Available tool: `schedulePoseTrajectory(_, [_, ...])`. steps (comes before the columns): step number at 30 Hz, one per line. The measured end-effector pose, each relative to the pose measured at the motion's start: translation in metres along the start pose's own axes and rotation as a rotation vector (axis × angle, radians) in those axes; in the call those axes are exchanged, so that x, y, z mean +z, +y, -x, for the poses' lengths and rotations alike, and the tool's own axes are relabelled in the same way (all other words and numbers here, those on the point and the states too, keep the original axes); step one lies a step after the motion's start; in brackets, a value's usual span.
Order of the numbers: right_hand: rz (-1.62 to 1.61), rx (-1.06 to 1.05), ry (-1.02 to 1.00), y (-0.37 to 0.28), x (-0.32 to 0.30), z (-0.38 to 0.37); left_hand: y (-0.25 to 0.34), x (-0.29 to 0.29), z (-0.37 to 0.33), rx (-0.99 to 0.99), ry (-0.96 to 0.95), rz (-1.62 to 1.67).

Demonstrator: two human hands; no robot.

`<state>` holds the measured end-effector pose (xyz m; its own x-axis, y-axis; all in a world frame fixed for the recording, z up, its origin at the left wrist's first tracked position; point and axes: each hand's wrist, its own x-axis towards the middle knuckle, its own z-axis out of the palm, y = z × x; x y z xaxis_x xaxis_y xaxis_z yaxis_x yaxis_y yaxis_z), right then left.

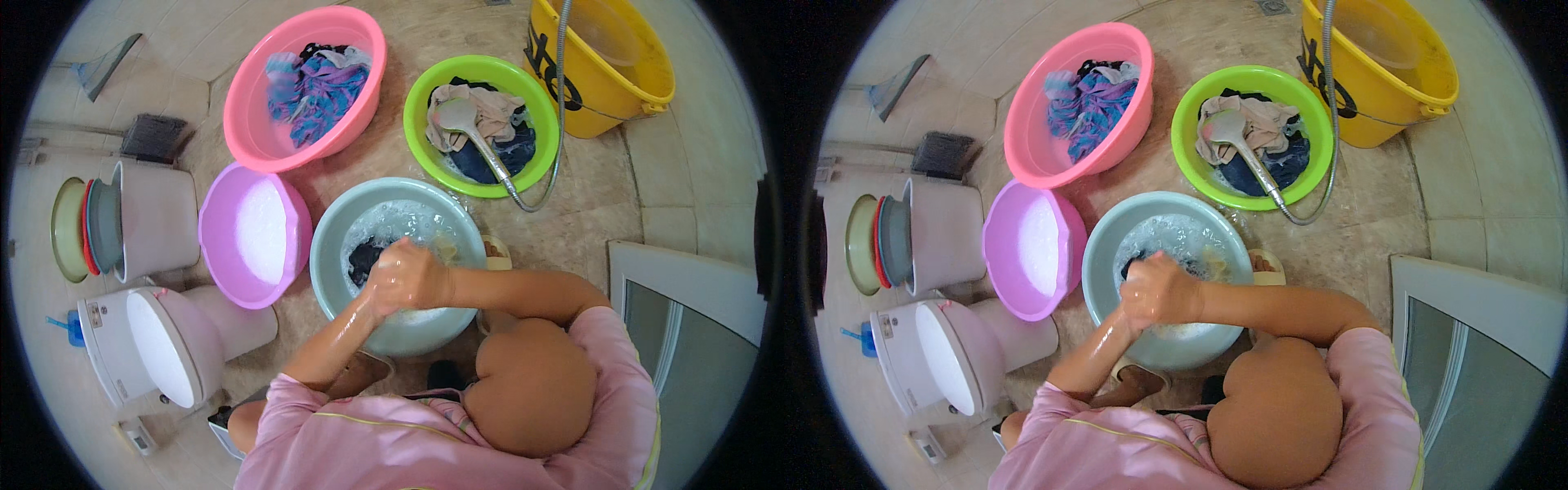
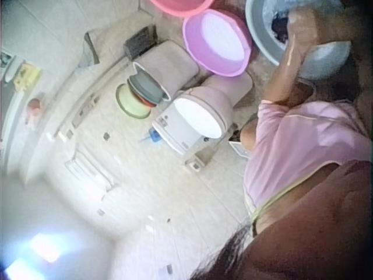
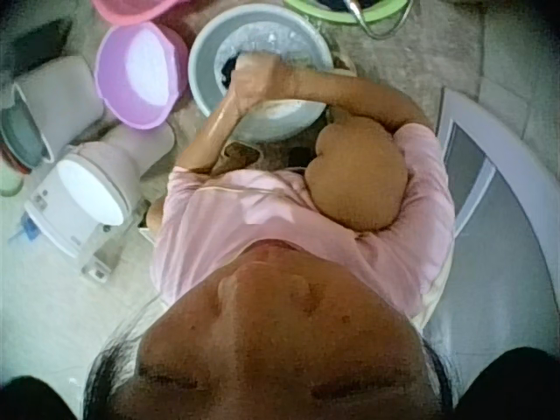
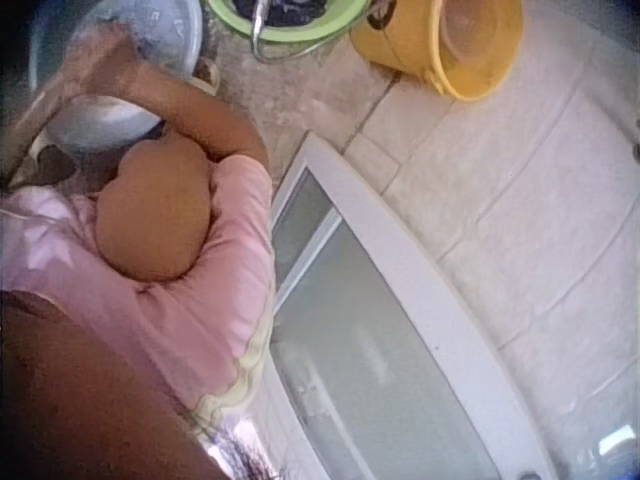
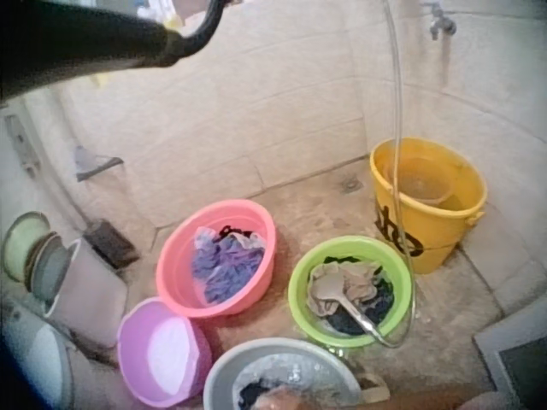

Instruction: The person washes clothes by hand in a basin of soapy water, scrubbing a black garment, rinsing items using a handheld shower head, and placing them into different colored plastic basins.

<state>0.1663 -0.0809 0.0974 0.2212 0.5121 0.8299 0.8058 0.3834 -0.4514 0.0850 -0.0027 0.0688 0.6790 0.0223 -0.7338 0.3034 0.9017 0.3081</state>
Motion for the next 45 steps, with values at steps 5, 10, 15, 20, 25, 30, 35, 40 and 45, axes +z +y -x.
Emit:
schedulePoseTrajectory(5, [0.041,-0.346,-0.301,-0.027,0.016,0.029,0.017,-0.004,-0.01,-0.476,-0.013,-0.744])
schedulePoseTrajectory(10, [-0.019,-0.373,-0.546,-0.033,0.044,0.062,-0.004,-0.037,-0.037,-0.405,-0.25,-1.285])
schedulePoseTrajectory(15, [0.057,-0.436,-0.824,-0.026,0.044,0.079,-0.011,-0.044,-0.044,-0.188,-0.333,-1.391])
schedulePoseTrajectory(20, [-0.108,0.43,-0.084,0.022,0.03,0.059,0.031,-0.034,-0.015,-0.217,-0.065,-0.665])
schedulePoseTrajectory(25, [-0.974,1.851,0.262,0.067,0.031,0.073,0.071,-0.028,-0.007,0.196,0.055,-0.734])
schedulePoseTrajectory(30, [-1.0,1.894,0.035,0.051,0.01,0.07,0.146,-0.029,0.004,0.804,0.058,-0.774])
schedulePoseTrajectory(35, [-1.023,1.822,0.045,0.051,0.005,0.064,0.23,-0.068,-0.008,1.091,0.319,-1.25])
schedulePoseTrajectory(40, [-1.036,1.842,-0.063,0.039,0.012,0.069,0.255,-0.105,-0.037,1.025,0.595,-1.587])
schedulePoseTrajectory(45, [-0.946,1.876,0.009,0.05,0.002,0.077,0.233,-0.08,-0.037,1.512,0.831,-1.812])
